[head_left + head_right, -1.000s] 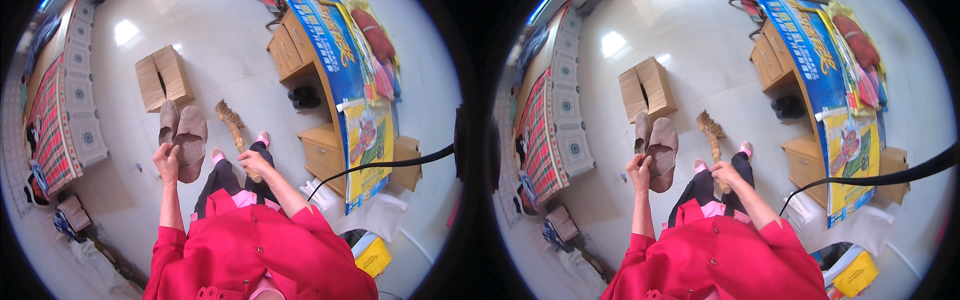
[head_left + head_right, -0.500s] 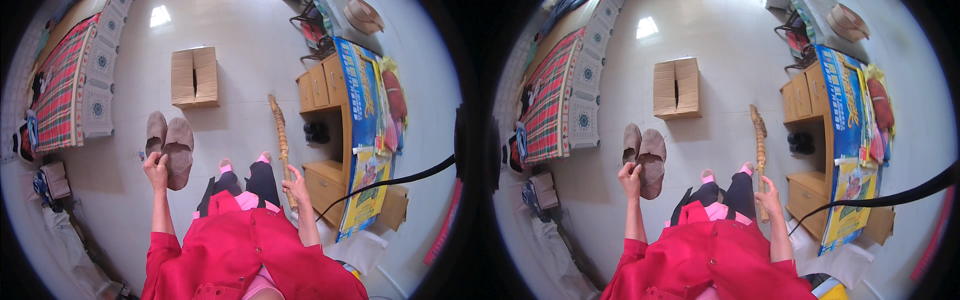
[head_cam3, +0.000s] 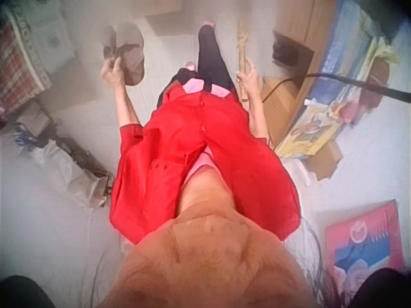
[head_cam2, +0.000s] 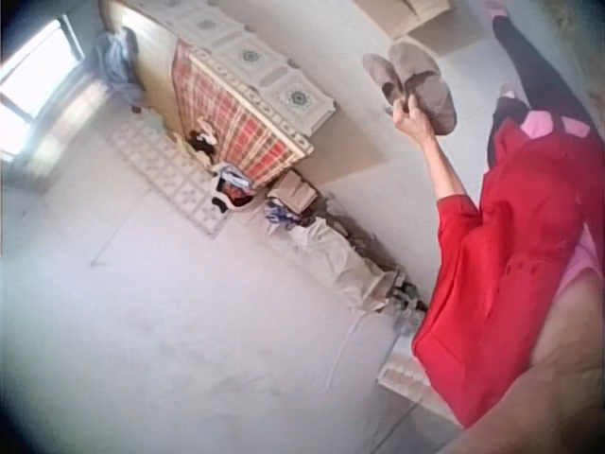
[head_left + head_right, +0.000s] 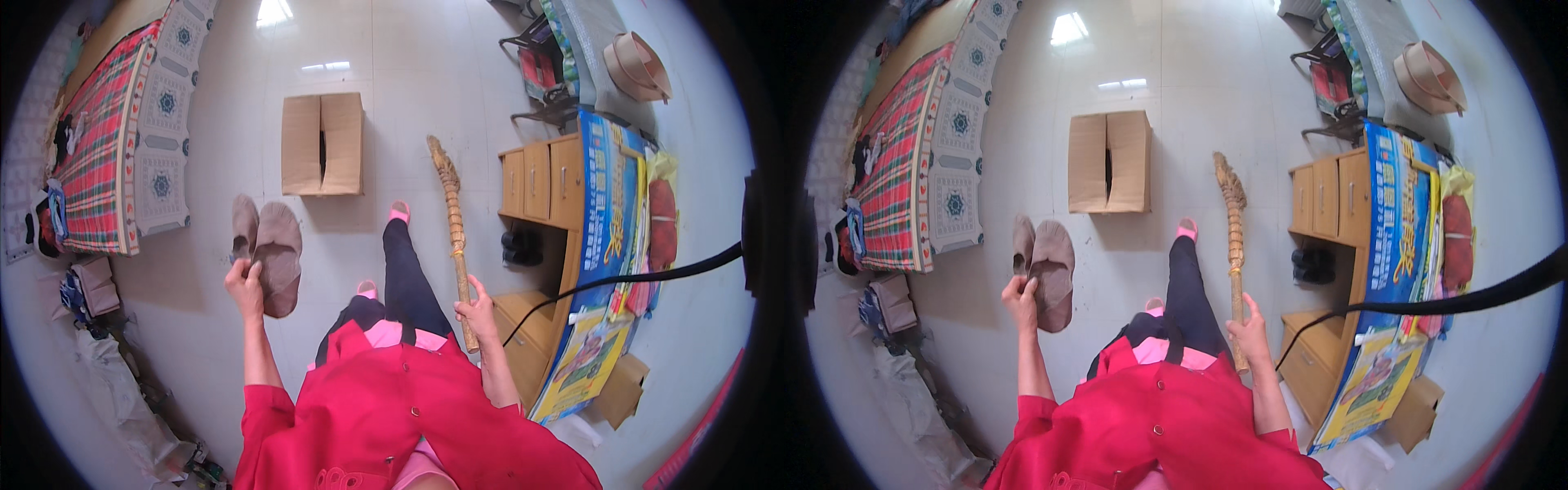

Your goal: The person removes shoes and a weight scale from a wooden cabinet, flattens a cardboard box, sweeps the floor with a broom, puts insoles into shoes, and handles a bag on a table.

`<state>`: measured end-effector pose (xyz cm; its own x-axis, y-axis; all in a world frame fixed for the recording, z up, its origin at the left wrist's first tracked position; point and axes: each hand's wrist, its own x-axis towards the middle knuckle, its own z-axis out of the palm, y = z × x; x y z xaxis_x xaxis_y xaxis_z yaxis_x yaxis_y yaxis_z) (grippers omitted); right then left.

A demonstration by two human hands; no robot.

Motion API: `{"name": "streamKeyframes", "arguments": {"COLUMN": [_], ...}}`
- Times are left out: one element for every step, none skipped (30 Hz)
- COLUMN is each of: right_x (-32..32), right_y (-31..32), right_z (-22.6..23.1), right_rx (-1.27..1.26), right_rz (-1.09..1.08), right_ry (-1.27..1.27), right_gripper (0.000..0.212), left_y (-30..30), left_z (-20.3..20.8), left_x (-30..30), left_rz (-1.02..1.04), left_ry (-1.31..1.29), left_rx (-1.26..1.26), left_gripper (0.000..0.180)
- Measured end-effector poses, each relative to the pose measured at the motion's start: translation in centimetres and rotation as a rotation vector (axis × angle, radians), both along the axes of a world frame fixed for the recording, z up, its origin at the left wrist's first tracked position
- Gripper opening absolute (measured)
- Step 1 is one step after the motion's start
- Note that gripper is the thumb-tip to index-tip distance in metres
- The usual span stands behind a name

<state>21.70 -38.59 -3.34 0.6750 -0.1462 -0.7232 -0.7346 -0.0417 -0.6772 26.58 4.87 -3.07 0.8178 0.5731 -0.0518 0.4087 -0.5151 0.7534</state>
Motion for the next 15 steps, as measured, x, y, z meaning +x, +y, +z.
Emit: {"name": "streamKeyframes", "arguments": {"right_x": [1.2, 3.0, 5.2, 6.7, 7.3, 7.9, 8.9, 10.3, 11.8, 12.8, 14.1, 15.4, 16.3, 17.3, 18.6], "right_y": [-0.4, -0.5, -0.8, -1.4, -1.9, -2.2, -2.6, -2.9, -3.2, -3.2, -3.2, -3.2, -3.5, -3.6, -3.4], "right_z": [0.1, 0.3, 0.3, 0.5, 0.9, 1.1, 1.4, 1.4, 1.6, 2.3, 2.5, 2.7, 2.8, 2.8, 2.9], "right_rx": [0.006, 0.011, 0.03, 0.047, 0.061, 0.051, 0.04, 0.029, 0.016, 0.033, 0.045, 0.057, 0.062, 0.077, 0.092], "right_rz": [0.029, 0.053, 0.061, 0.072, 0.088, 0.103, 0.127, 0.149, 0.17, 0.164, 0.16, 0.156, 0.152, 0.129, 0.108], "right_ry": [0.006, -0.013, -0.023, -0.025, -0.002, -0.01, -0.025, -0.046, -0.067, -0.068, -0.083, -0.098, -0.098, -0.112, -0.127], "right_gripper": [0.071, 0.071, 0.071, 0.071, 0.07, 0.07, 0.07, 0.069, 0.069, 0.068, 0.068, 0.069, 0.069, 0.069, 0.069], "left_y": [0.3, 0.8, 0.8, 0.4, 0.2, 0.0, -0.3, -0.7, -1.0, -0.8, -0.6, -0.2, -0.7, -1.1, -1.4], "left_z": [0.1, 0.4, 0.9, 1.9, 2.6, 2.9, 3.6, 4.2, 4.6, 4.5, 4.4, 4.4, 4.6, 4.7, 5.0], "left_x": [0.1, 0.6, 1.2, 2.0, 2.4, 3.1, 3.9, 5.1, 6.2, 6.9, 7.8, 8.9, 9.9, 11.1, 12.5], "left_rz": [-0.008, -0.019, -0.002, 0.065, 0.087, 0.147, 0.159, 0.17, 0.179, 0.182, 0.184, 0.187, 0.191, 0.191, 0.193], "left_ry": [0.03, 0.035, -0.007, -0.024, -0.006, -0.006, -0.018, -0.038, -0.058, -0.091, -0.107, -0.122, -0.123, -0.119, -0.116], "left_rx": [0.042, 0.084, 0.128, 0.101, 0.139, 0.089, 0.107, 0.125, 0.141, 0.114, 0.109, 0.104, 0.092, 0.09, 0.088], "left_gripper": [0.014, 0.015, 0.016, 0.017, 0.017, 0.015, 0.015, 0.015, 0.015, 0.014, 0.014, 0.014, 0.014, 0.014, 0.014]}}
